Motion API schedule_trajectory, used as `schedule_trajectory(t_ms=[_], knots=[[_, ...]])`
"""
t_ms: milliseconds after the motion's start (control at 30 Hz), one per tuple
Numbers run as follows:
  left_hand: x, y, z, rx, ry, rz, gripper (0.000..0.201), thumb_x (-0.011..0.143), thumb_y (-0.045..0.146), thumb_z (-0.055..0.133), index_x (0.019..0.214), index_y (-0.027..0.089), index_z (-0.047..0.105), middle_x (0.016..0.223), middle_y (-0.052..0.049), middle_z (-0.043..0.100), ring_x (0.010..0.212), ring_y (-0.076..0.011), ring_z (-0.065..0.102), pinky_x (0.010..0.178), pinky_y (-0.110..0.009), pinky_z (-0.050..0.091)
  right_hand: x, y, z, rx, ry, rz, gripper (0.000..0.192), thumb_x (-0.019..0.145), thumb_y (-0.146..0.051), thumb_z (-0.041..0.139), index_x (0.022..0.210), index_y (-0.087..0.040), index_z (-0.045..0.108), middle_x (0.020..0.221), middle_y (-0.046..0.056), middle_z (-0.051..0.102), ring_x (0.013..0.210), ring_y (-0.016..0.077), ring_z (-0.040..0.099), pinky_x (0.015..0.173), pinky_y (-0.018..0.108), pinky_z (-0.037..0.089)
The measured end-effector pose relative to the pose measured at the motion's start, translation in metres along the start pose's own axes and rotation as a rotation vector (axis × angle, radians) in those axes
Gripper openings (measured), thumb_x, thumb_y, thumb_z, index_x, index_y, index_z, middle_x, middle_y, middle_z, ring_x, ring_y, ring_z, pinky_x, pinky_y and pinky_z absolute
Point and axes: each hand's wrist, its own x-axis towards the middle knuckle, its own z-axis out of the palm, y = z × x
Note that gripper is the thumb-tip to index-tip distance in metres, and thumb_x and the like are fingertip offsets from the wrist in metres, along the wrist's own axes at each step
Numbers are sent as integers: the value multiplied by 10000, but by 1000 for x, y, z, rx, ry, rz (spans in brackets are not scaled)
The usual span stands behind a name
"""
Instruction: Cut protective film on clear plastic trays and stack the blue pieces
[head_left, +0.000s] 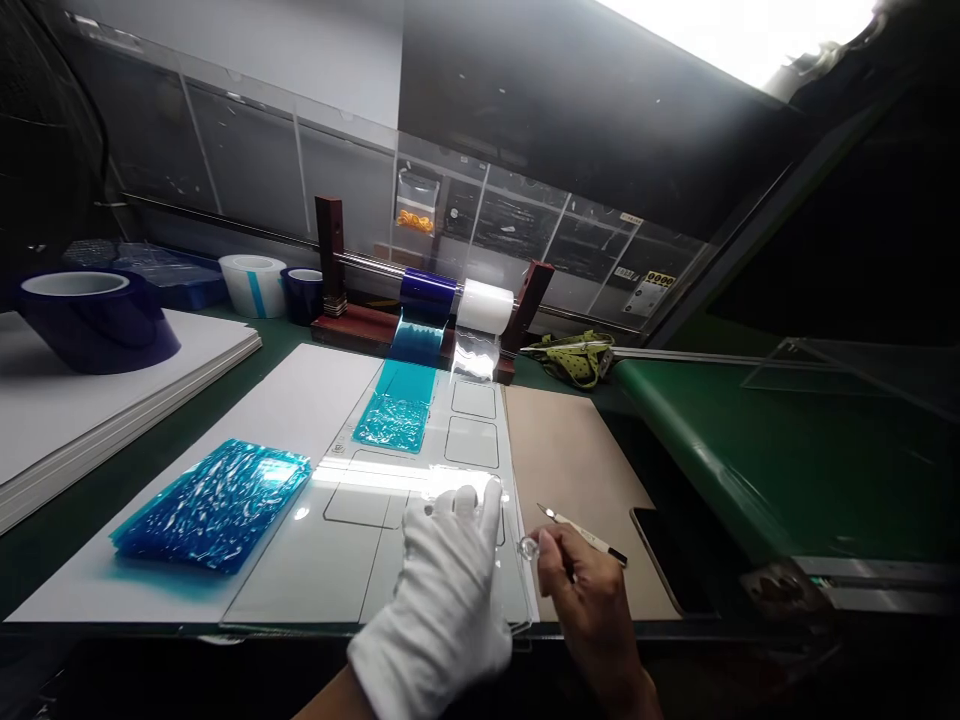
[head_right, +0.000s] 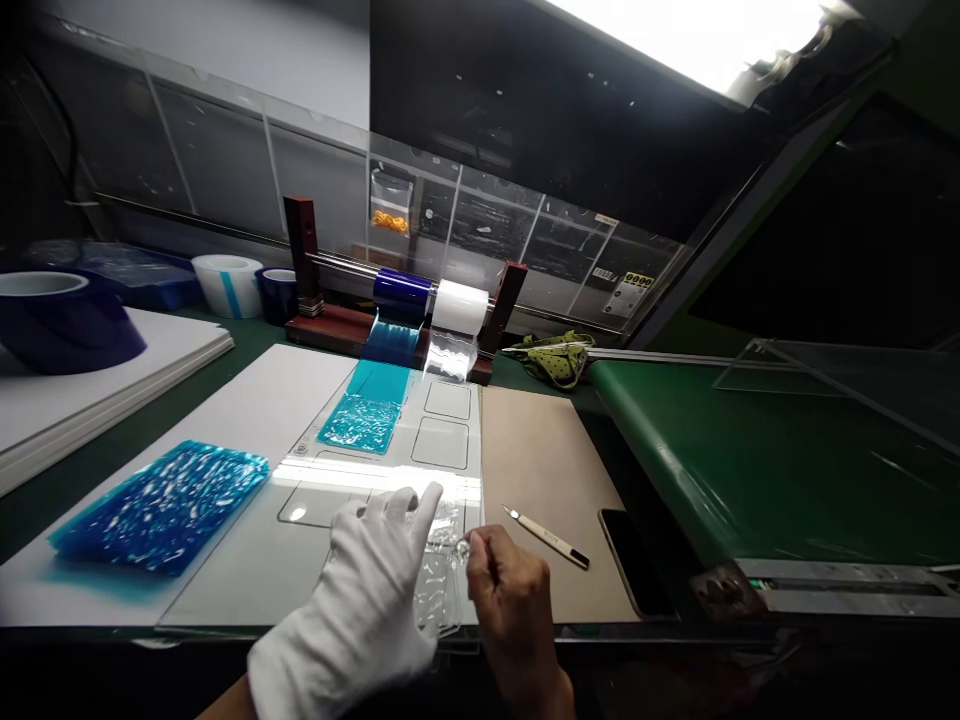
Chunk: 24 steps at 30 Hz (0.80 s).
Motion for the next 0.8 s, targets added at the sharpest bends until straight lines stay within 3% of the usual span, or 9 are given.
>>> schedule_trajectory(t_ms=[100, 167, 233, 300, 367, 500, 567, 667, 800], knots=[[-9, -8, 30, -409, 251, 43, 1154, 512, 326, 623, 1480, 139, 22, 1393, -234, 347, 1284, -441, 364, 1003, -634, 349, 2, 5, 1, 514, -141, 307, 376, 928, -465, 462, 763, -165, 618, 431, -70, 412, 376, 77, 355, 422, 212, 274], [-10, -8, 49, -677, 340, 126, 1195, 509, 340, 640, 1463, 125, -46, 1406, -219, 302, 1326, -383, 343, 1057, -555, 362, 4, 8, 3, 757, -219, 427, 405, 875, -525, 523, 721, -159, 606, 405, -94, 335, 359, 55, 257, 395, 200, 185], [-9, -3, 58, -828, 377, 145, 1201, 518, 353, 657, 1451, 103, -56, 1406, -218, 280, 1338, -342, 342, 1074, -483, 379, 6, 8, 2, 852, -243, 469, 412, 848, -539, 557, 684, -161, 582, 406, -105, 299, 358, 45, 213, 390, 198, 145], [-6, 3, 55, -806, 376, 96, 1188, 523, 343, 657, 1456, 115, -43, 1417, -215, 281, 1343, -342, 338, 1082, -489, 368, 8, 7, -4, 778, -218, 437, 407, 871, -528, 530, 694, -166, 580, 413, -99, 315, 360, 51, 234, 390, 200, 173], [-4, 7, 40, -637, 319, 32, 1162, 514, 327, 647, 1474, 144, 17, 1403, -207, 336, 1313, -377, 363, 1070, -556, 343, 7, 3, -12, 526, -160, 335, 380, 912, -480, 489, 724, -169, 599, 435, -70, 393, 375, 73, 332, 408, 209, 246], [1, 9, 1, -154, 62, -53, 1019, 516, 370, 639, 1420, 38, 308, 1265, -282, 465, 1101, -463, 484, 900, -640, 377, 1, -9, -10, -169, 38, -48, 299, 935, -299, 467, 705, -176, 613, 518, -3, 540, 442, 125, 501, 478, 252, 307], [3, 8, -11, -19, -46, -63, 933, 548, 417, 612, 1345, -22, 409, 1166, -311, 508, 976, -451, 524, 783, -601, 411, -3, -13, -2, -332, 105, -184, 290, 940, -223, 444, 705, -173, 606, 532, 3, 559, 444, 127, 516, 494, 265, 299], [0, 0, -13, -38, -88, -41, 893, 578, 438, 578, 1336, -9, 423, 1136, -284, 524, 984, -422, 523, 810, -577, 407, -6, -13, 3, -257, 46, -145, 305, 961, -221, 410, 721, -169, 592, 534, -15, 535, 441, 110, 486, 497, 255, 302], [-11, -20, -7, -199, -132, 119, 1010, 544, 441, 623, 1441, 112, 295, 1292, -222, 468, 1165, -417, 454, 1001, -593, 313, -4, -5, -8, 107, -285, 149, 377, 966, -361, 412, 693, -177, 597, 526, -45, 423, 469, 97, 387, 475, 230, 291]])
